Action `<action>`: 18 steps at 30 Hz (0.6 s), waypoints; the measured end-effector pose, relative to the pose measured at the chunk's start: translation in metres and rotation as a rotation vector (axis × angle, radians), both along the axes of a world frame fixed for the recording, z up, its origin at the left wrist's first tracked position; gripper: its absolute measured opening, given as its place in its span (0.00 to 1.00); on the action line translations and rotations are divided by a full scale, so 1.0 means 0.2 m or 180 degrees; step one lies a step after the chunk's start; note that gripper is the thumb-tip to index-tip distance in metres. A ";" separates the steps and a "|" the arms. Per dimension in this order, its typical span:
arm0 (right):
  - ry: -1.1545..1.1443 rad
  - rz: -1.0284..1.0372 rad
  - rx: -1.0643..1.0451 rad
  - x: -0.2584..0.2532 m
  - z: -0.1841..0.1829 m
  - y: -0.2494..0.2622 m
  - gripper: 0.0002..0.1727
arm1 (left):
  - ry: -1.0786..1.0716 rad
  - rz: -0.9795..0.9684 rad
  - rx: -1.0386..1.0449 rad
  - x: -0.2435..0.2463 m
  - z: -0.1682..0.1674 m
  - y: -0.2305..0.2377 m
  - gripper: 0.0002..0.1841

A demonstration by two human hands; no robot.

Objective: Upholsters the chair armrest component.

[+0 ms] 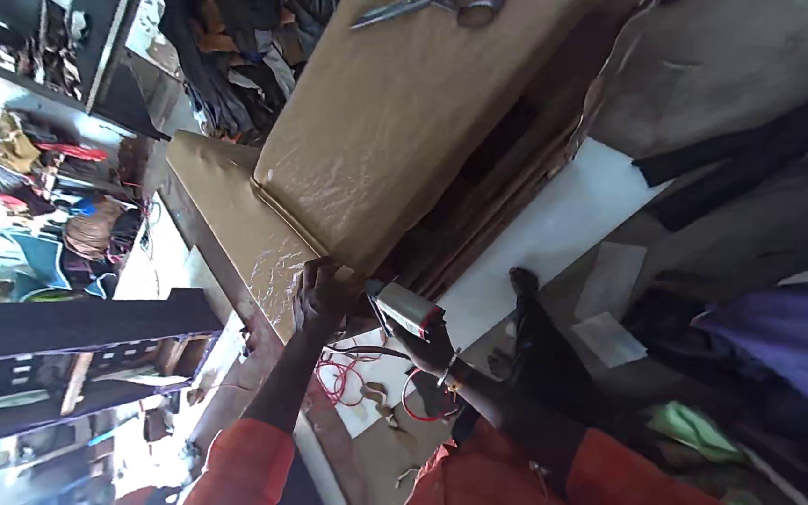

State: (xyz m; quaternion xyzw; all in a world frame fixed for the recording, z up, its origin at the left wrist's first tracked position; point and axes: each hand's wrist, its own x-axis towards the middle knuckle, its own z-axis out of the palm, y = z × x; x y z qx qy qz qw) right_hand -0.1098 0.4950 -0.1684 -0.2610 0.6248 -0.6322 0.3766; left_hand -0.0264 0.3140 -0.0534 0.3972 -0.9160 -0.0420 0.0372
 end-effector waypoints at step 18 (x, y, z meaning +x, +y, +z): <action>0.0204 0.0121 0.0412 0.05 0.04 -0.04 0.27 | -0.0153 0.0010 -0.0144 0.01 -0.02 0.02 0.37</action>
